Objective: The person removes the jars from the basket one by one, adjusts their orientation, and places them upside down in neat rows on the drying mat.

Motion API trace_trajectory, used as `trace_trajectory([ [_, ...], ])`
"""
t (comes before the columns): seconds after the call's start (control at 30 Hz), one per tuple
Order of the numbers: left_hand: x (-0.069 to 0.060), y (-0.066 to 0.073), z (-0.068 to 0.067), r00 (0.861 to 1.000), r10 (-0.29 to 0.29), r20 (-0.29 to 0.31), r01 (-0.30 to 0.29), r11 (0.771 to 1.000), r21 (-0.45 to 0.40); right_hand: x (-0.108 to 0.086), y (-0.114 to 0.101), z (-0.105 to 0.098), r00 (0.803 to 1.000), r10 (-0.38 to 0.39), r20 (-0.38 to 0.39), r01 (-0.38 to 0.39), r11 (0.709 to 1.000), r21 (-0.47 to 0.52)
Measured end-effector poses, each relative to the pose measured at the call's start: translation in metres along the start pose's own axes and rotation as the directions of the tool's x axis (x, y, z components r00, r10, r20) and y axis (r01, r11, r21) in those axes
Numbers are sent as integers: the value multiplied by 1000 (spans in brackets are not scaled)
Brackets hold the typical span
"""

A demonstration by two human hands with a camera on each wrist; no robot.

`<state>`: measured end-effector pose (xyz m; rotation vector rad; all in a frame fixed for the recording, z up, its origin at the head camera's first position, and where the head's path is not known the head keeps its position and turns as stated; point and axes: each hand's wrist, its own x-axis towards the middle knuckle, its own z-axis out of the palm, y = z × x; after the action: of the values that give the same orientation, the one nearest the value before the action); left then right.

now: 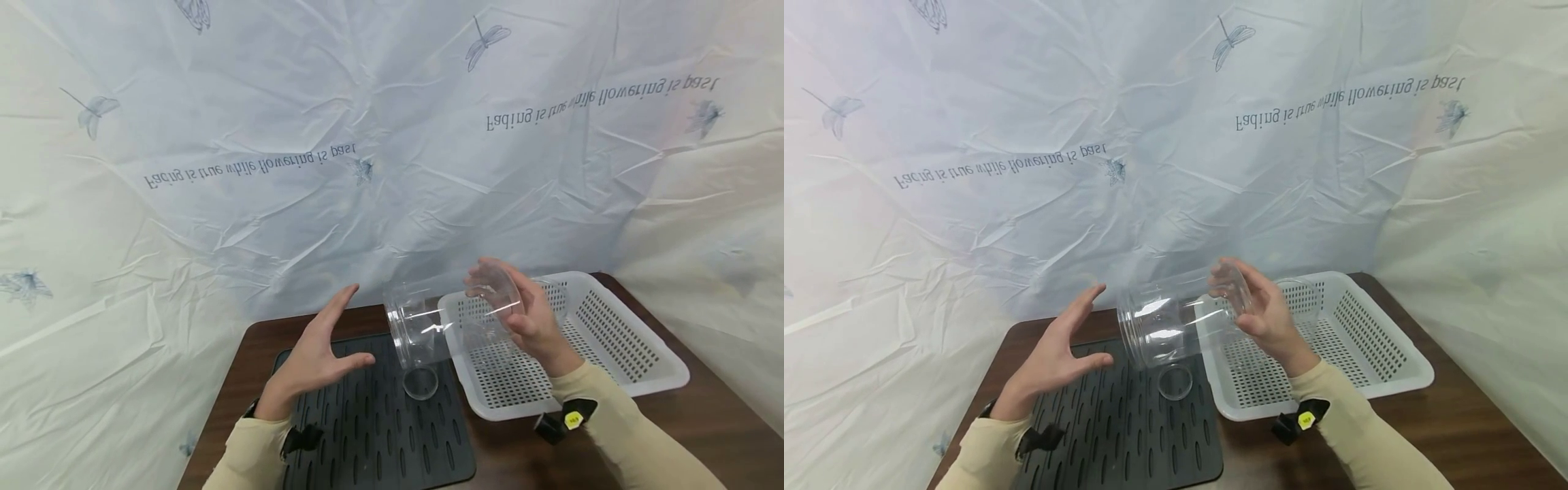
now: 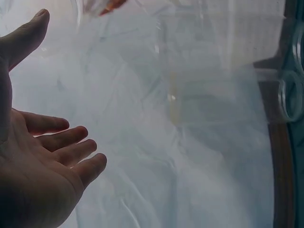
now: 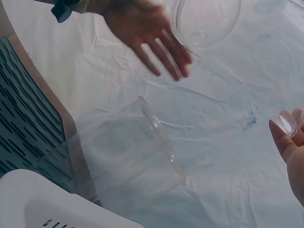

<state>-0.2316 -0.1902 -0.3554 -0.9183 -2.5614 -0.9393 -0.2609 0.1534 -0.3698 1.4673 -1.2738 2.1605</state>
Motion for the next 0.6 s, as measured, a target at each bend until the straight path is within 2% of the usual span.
trace_trajectory([
  [0.17, -5, -21, 5, 997, -81, 17, 81, 996, 22, 2, -3, 1, 998, -29, 48, 28, 1000, 7],
  [0.33, -9, -41, 12, 985, -160, 59, 157, 986, 51, 5, -7, 2, 992, -54, 113, 55, 998, -1],
  [0.47, -11, -55, 20, 968, -227, 108, 218, 972, 89, 2, -11, 2, 995, -8, 100, 19, 994, -107],
  [0.6, -11, -69, 29, 945, -284, 163, 263, 955, 137, -2, -15, 1, 995, 67, 75, -48, 972, -232],
])
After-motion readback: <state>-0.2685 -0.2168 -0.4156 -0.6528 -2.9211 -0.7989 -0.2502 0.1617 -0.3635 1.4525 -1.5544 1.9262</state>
